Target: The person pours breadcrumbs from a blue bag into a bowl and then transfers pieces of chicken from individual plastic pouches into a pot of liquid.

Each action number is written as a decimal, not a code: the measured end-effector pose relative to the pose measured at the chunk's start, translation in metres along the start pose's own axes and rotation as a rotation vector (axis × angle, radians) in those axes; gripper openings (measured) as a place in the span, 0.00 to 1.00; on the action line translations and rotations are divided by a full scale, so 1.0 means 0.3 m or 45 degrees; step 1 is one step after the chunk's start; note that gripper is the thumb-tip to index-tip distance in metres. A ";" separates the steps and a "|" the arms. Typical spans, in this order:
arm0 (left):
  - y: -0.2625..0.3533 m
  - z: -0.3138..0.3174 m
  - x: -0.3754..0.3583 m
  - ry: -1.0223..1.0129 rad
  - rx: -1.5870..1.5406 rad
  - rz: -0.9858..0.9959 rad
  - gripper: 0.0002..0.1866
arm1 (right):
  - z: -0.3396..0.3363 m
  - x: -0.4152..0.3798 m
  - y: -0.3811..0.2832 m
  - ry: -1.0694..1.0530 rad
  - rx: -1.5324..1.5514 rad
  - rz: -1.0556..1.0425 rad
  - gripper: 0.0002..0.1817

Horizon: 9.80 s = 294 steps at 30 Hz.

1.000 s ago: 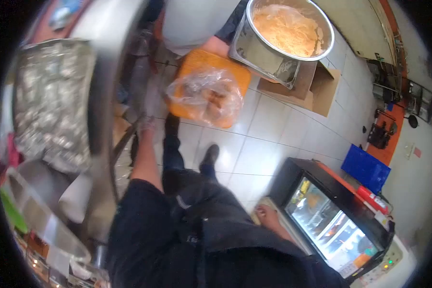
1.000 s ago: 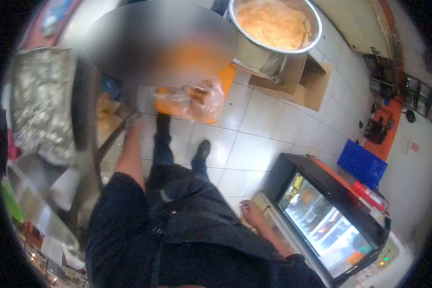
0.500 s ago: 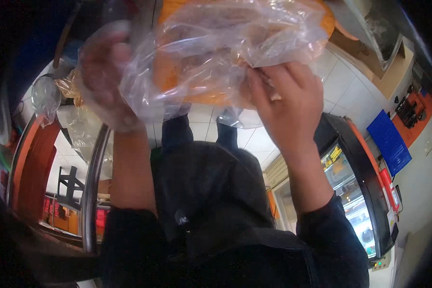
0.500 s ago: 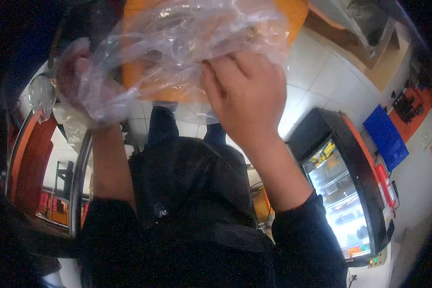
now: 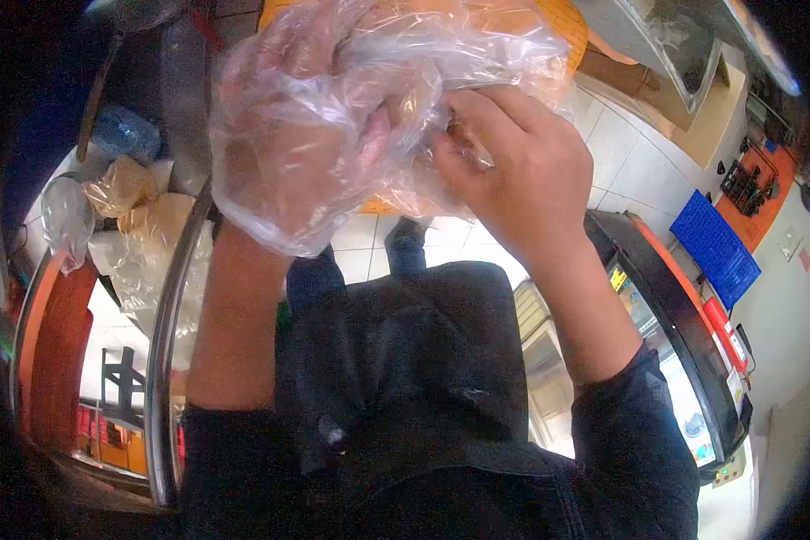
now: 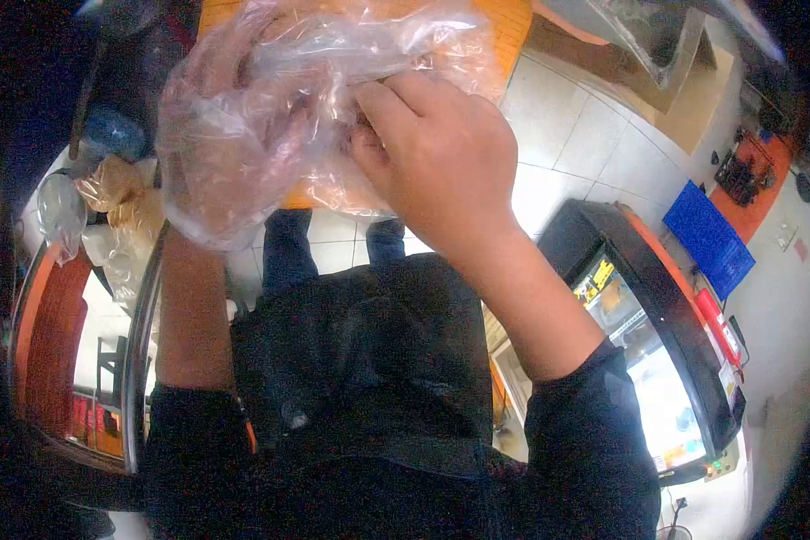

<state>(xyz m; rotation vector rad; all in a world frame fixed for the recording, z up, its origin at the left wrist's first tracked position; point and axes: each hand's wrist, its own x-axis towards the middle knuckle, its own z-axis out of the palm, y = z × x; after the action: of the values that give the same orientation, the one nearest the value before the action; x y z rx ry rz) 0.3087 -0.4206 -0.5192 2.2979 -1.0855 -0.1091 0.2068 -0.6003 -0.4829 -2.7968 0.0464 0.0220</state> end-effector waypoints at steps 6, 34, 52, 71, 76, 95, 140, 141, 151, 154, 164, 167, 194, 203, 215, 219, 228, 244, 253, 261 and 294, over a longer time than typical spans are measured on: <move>-0.063 0.020 -0.028 -0.077 -0.082 -0.059 0.25 | 0.011 0.016 0.012 -0.036 -0.095 -0.122 0.12; -0.084 0.027 -0.053 -0.037 -0.072 -0.005 0.26 | 0.028 0.041 0.112 -0.014 -0.065 -0.504 0.14; -0.072 0.039 -0.049 -0.013 -0.117 -0.022 0.25 | 0.061 0.053 0.094 0.081 -0.082 -0.543 0.14; -0.025 0.044 -0.044 0.024 0.007 -0.067 0.23 | 0.024 0.024 0.016 -0.076 0.044 -0.107 0.07; -0.031 0.031 -0.050 0.000 0.024 -0.029 0.27 | 0.044 0.018 0.015 -0.051 0.006 -0.106 0.06; -0.029 0.037 -0.064 0.078 -0.068 -0.038 0.25 | 0.073 -0.012 0.009 0.244 0.468 0.288 0.07; -0.103 0.015 -0.380 0.879 -1.308 -1.191 0.37 | -0.204 -0.290 -0.169 -0.324 2.648 -0.304 0.15; -0.160 0.036 -0.400 0.888 -1.310 -1.312 0.37 | -0.194 -0.300 -0.201 -0.301 2.739 -0.300 0.15; -0.764 0.215 -0.593 0.607 -0.849 -1.653 0.38 | -0.113 -0.313 -0.143 -0.673 2.768 0.152 0.24; -0.934 0.249 -0.631 0.488 -0.672 -1.682 0.39 | -0.055 -0.423 -0.141 -0.793 2.856 0.678 0.29; -1.390 0.222 -0.696 0.068 -0.272 -1.755 0.40 | 0.269 -1.075 -0.043 -0.890 1.235 1.649 0.16; -1.513 0.187 -0.697 -0.060 -0.248 -1.787 0.40 | 0.279 -1.239 -0.022 -0.932 1.095 1.681 0.16; 0.262 -0.001 -0.829 0.585 -1.660 -1.775 0.38 | -0.128 -1.875 0.318 -0.698 0.560 1.077 0.30; 1.084 -0.783 -1.077 0.396 -2.477 -1.298 0.34 | -0.690 -1.027 -0.112 -0.688 0.836 0.202 0.30; 1.253 -1.265 -1.355 1.288 -1.563 -0.740 0.54 | -1.005 -0.745 -1.455 -0.987 1.348 -0.755 0.50; 1.223 -1.419 -1.531 1.377 -1.878 -0.615 0.53 | -1.073 -0.733 -1.674 -1.092 1.356 -0.939 0.42; 1.169 -1.589 -1.714 1.242 -2.590 0.031 0.50 | -1.065 -0.557 -2.024 -0.834 1.185 -1.258 0.48; 1.332 -1.734 -1.492 1.918 -1.843 -0.783 0.28 | -1.204 -0.261 -2.291 -0.550 0.808 -2.860 0.15; 1.343 -1.755 -1.333 1.497 -1.094 -1.513 0.18 | -1.197 -0.215 -2.211 -0.792 0.701 -2.906 0.14; 1.271 -1.504 -1.452 2.023 -2.554 -0.538 0.37 | -1.221 -0.177 -2.207 -0.961 1.200 -2.145 0.11; 1.485 -1.600 -1.727 2.156 -1.711 -0.438 0.47 | -1.076 -0.725 -2.187 -1.677 1.051 -1.434 0.35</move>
<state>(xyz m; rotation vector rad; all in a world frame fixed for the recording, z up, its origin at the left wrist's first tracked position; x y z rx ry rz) -0.1890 -0.0352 0.0295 0.6677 0.3301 0.6480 0.0155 -0.0855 0.0467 -1.2526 -1.3736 1.1575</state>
